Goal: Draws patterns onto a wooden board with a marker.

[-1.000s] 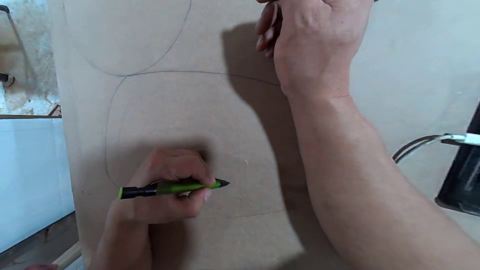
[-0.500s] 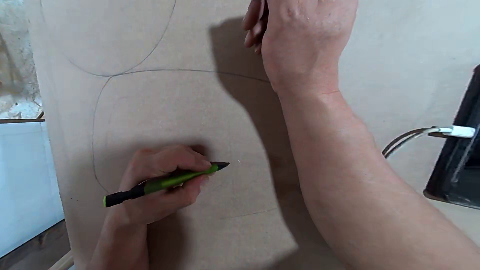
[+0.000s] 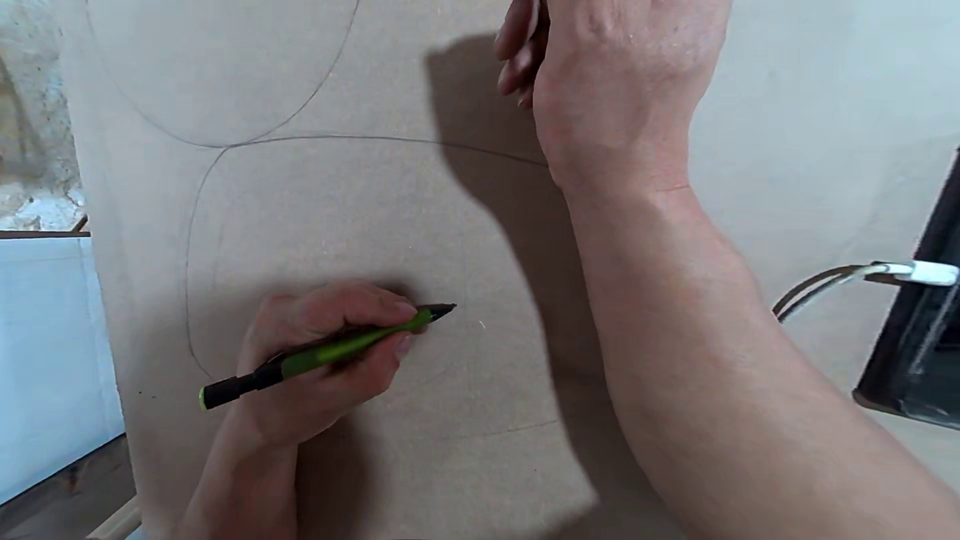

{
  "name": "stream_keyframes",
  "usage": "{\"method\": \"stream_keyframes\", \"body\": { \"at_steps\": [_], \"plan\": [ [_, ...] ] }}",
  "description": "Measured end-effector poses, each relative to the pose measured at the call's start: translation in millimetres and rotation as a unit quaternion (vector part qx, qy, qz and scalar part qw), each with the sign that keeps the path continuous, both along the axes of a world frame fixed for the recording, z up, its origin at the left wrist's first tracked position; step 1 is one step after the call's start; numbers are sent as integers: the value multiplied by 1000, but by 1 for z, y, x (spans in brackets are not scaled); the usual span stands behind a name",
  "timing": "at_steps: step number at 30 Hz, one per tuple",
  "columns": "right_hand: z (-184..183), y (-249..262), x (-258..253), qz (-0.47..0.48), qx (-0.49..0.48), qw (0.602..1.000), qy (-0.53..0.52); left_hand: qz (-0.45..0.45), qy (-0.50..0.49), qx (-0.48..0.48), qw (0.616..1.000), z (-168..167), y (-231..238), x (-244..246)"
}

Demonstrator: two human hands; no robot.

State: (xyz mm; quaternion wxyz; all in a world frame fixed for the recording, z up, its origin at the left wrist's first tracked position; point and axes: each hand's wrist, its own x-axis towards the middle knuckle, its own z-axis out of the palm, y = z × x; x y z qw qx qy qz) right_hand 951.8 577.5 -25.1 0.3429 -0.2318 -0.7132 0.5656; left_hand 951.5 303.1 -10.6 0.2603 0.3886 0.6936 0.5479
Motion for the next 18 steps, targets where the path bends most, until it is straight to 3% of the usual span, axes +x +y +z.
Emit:
{"method": "stream_keyframes", "body": {
  "at_steps": [5,9,11,16,18],
  "plan": [
    [1,0,0,6,-5,1000,7,-61,23,-3,998,-2,-2,-3],
    [2,1,1,18,-12,1000,-3,111,-14,0,994,-2,6,7],
    [2,1,2,27,-12,1000,-2,153,-35,20,987,-3,7,7],
    [3,0,2,25,-22,999,-10,7,21,5,1000,-2,0,-1],
    [2,1,2,27,-24,999,-9,-5,26,4,1000,-3,0,-1]
  ]
}}
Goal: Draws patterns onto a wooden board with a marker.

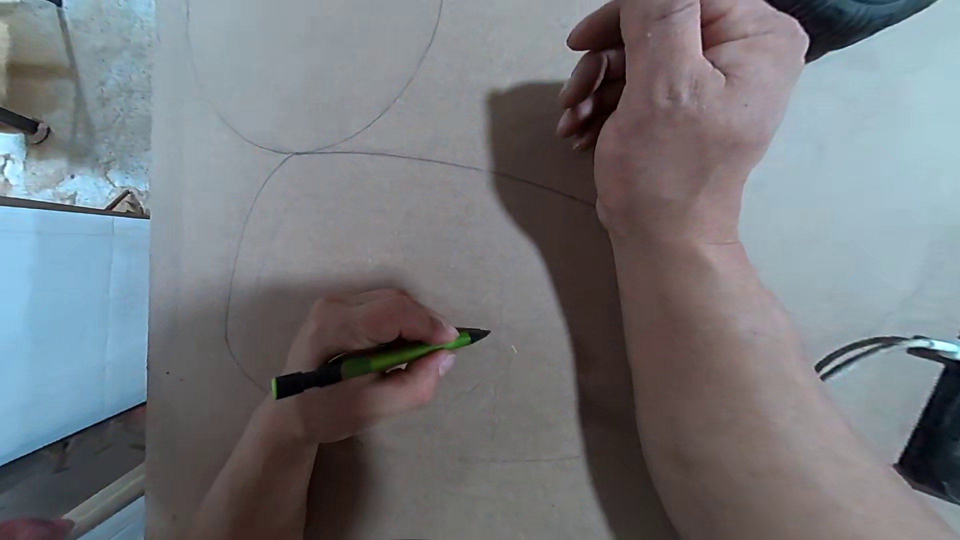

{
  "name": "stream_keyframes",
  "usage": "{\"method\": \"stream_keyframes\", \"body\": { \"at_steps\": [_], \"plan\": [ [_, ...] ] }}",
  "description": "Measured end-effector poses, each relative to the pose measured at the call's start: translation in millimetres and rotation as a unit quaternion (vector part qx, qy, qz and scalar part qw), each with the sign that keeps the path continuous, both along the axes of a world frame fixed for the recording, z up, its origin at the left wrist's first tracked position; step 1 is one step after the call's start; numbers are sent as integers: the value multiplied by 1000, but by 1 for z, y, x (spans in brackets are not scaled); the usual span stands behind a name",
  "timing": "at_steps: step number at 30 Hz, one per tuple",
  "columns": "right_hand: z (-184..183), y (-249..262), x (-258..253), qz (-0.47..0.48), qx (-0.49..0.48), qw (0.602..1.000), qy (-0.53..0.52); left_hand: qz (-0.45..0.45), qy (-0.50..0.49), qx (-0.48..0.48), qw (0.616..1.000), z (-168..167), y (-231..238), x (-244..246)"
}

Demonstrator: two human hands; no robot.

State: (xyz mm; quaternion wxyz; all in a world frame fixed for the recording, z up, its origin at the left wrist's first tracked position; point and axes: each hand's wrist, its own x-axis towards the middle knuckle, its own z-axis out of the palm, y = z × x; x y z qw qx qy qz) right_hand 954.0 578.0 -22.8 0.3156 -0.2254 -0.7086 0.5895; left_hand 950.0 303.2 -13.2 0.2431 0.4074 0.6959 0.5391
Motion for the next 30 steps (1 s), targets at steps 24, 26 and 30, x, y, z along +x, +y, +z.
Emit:
{"method": "stream_keyframes", "body": {
  "at_steps": [24,26,30],
  "plan": [
    [2,-2,2,6,-4,1000,-3,339,-15,29,940,-3,2,-22],
    [2,-2,2,8,-3,1000,-3,315,1,23,949,-4,0,-21],
    [2,-2,2,8,3,1000,-4,264,-8,25,964,-6,0,-17]
  ]
}}
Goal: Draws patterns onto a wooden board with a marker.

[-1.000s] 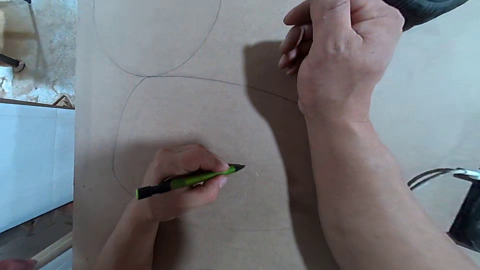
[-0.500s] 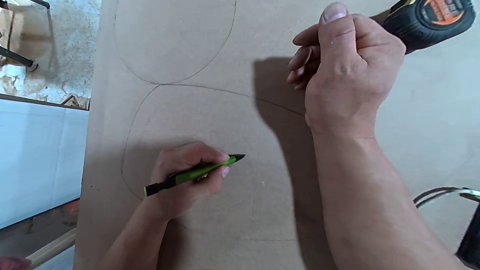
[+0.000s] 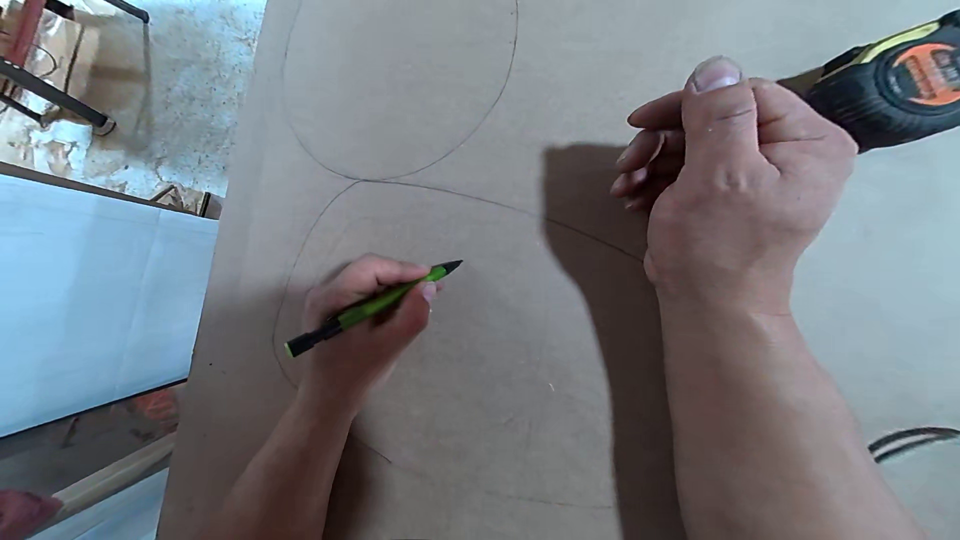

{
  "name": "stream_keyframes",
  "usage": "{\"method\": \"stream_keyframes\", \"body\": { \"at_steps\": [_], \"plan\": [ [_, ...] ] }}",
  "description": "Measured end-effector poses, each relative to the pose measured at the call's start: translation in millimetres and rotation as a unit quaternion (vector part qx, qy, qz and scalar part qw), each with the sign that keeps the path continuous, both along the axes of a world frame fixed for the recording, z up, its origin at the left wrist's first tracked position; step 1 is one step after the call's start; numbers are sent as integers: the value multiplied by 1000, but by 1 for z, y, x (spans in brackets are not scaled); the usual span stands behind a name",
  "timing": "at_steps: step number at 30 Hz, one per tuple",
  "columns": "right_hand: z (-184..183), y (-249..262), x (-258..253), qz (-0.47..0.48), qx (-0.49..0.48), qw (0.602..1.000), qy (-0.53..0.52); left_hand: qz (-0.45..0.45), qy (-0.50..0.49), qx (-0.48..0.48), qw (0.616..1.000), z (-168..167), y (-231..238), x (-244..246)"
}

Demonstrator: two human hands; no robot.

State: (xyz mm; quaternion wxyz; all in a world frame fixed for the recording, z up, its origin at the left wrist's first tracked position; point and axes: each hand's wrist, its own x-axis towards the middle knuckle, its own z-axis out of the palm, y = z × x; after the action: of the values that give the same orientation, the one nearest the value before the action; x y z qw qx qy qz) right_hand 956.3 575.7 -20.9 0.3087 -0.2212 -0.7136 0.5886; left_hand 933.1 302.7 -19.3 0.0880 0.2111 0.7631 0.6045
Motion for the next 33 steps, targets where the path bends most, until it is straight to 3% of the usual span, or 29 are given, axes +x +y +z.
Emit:
{"method": "stream_keyframes", "body": {
  "at_steps": [7,14,21,25,30,33],
  "plan": [
    [0,0,0,1,5,1000,3,213,2,-10,977,3,0,-13],
    [0,0,0,3,0,1000,4,130,17,-1,991,1,-2,-5],
    [1,-1,0,-4,0,1000,0,251,12,-18,968,3,-5,-15],
    [1,0,2,2,-1,1000,-3,189,11,-26,982,4,1,-6],
    [1,-2,2,2,2,1000,-3,-81,-40,34,995,5,-1,11],
    [2,-2,0,1,-2,1000,-3,-88,-64,92,990,4,-29,11]
  ]
}}
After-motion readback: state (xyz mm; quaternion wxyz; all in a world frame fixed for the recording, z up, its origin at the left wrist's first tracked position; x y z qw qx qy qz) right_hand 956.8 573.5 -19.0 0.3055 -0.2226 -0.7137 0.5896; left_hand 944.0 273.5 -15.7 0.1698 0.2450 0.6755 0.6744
